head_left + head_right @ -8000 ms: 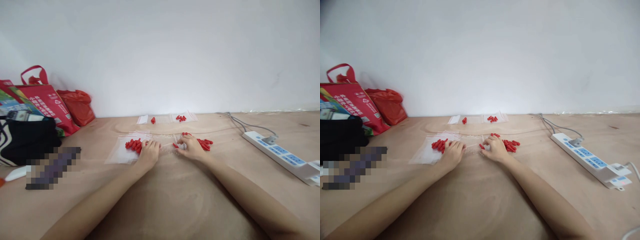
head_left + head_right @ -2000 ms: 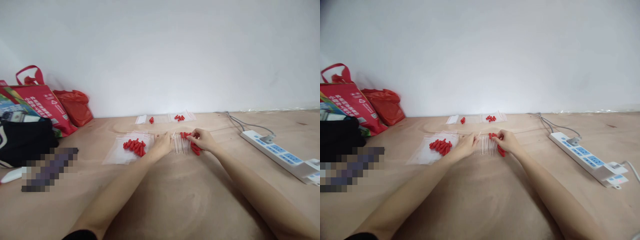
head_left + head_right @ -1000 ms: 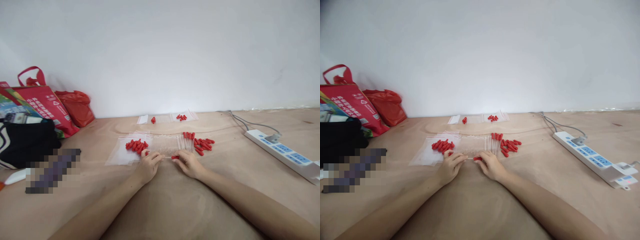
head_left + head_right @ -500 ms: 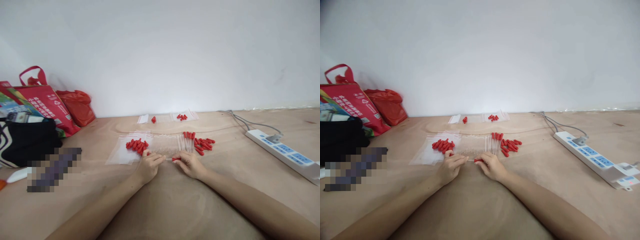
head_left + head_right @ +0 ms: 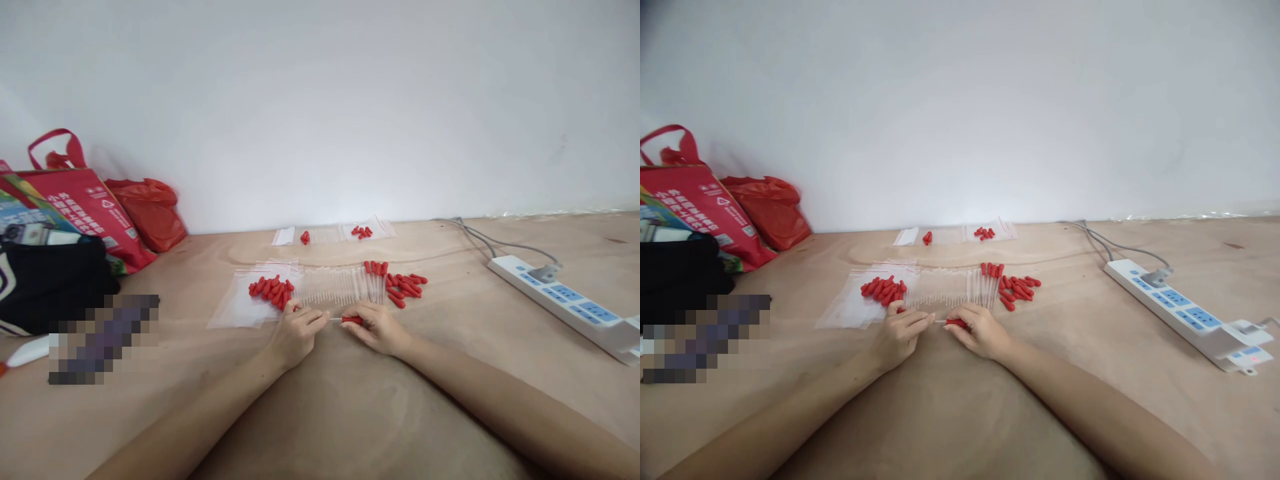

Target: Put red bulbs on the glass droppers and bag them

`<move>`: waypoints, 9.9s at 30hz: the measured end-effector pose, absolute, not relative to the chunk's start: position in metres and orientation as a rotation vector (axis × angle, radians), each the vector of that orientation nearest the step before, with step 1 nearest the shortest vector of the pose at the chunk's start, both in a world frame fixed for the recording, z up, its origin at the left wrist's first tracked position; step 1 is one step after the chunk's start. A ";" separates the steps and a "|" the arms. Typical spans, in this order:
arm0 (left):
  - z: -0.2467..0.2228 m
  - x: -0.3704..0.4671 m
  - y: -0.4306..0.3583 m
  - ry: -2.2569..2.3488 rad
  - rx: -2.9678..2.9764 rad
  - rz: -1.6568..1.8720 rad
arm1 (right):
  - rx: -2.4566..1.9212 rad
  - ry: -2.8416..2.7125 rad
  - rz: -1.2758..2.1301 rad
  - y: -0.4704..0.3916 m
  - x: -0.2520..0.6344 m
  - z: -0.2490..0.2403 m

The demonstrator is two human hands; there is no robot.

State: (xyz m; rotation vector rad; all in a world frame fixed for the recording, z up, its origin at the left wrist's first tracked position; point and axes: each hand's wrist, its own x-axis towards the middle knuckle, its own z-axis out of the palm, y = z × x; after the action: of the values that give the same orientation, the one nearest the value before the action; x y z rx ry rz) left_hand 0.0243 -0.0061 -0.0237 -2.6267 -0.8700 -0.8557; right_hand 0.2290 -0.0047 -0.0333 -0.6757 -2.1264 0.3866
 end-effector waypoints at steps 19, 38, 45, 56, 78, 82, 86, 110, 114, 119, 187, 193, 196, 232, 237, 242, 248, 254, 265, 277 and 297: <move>-0.024 0.032 -0.010 -0.906 -2.603 -0.950 | -0.705 -2.154 0.394 -0.003 0.225 -0.035; -0.021 0.032 -0.007 -0.991 -2.715 -1.170 | -0.748 -1.783 0.958 0.006 0.224 -0.025; -0.017 0.030 -0.008 -1.160 -2.690 -1.117 | -0.950 -1.513 0.822 0.047 0.264 -0.001; -0.016 0.034 -0.007 -1.164 -2.680 -1.010 | -1.859 -1.827 0.201 0.083 0.285 -0.014; -0.012 0.108 0.047 -1.644 -2.417 -0.682 | -2.042 -2.028 0.215 0.061 0.323 -0.001; -0.008 0.128 0.059 -1.776 -2.397 -0.540 | -2.059 -2.047 0.232 0.062 0.319 -0.001; -0.003 0.138 0.063 -1.871 -2.379 -0.450 | -2.087 -2.050 0.196 0.062 0.316 0.000; -0.011 0.022 0.003 -1.182 -2.613 -0.791 | -1.263 -2.186 0.526 0.032 0.276 0.016; -0.025 0.018 -0.005 -1.081 -2.622 -0.840 | -0.982 -2.460 0.421 0.020 0.254 0.001; -0.026 0.020 -0.006 -1.097 -2.617 -0.874 | -1.026 -2.472 0.220 0.013 0.248 -0.008; -0.022 0.018 -0.012 -0.883 -2.664 -0.869 | -0.727 -2.269 0.231 0.001 0.238 -0.032; -0.026 0.021 -0.012 -0.932 -2.657 -0.856 | -0.729 -2.351 0.188 0.002 0.234 -0.028; -0.025 0.023 -0.012 -0.964 -2.648 -0.945 | -0.696 -2.392 0.131 0.000 0.231 -0.024; -0.023 0.022 -0.010 -0.861 -2.598 -0.920 | -0.769 -2.081 0.400 0.001 0.228 -0.032; -0.023 0.022 -0.011 -0.852 -2.590 -0.850 | -0.699 -2.203 0.282 0.003 0.230 -0.035; -0.023 0.025 -0.016 -0.889 -2.544 -0.882 | -0.649 -2.276 0.166 0.003 0.230 -0.035; -0.023 0.030 -0.020 -0.929 -2.540 -0.998 | -0.681 -2.267 0.124 0.000 0.227 -0.033; -0.024 0.032 -0.019 -0.923 -2.565 -1.018 | -0.701 -2.322 0.105 -0.001 0.223 -0.035; -0.026 0.035 -0.014 -1.098 -2.620 -1.205 | -0.807 -1.976 0.711 0.003 0.219 -0.022; -0.021 0.035 -0.010 -1.168 -2.761 -1.095 | -1.261 -1.612 0.573 0.070 0.267 0.010; -0.023 0.039 -0.012 -1.334 -2.557 -0.946 | -1.783 -1.868 -0.047 0.050 0.297 -0.013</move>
State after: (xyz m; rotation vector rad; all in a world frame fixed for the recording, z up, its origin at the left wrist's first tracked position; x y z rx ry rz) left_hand 0.0386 -0.0116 -0.0230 -2.5566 -1.3335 -0.9461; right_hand 0.2972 0.0495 -0.0128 -1.7833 -1.8684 -0.0473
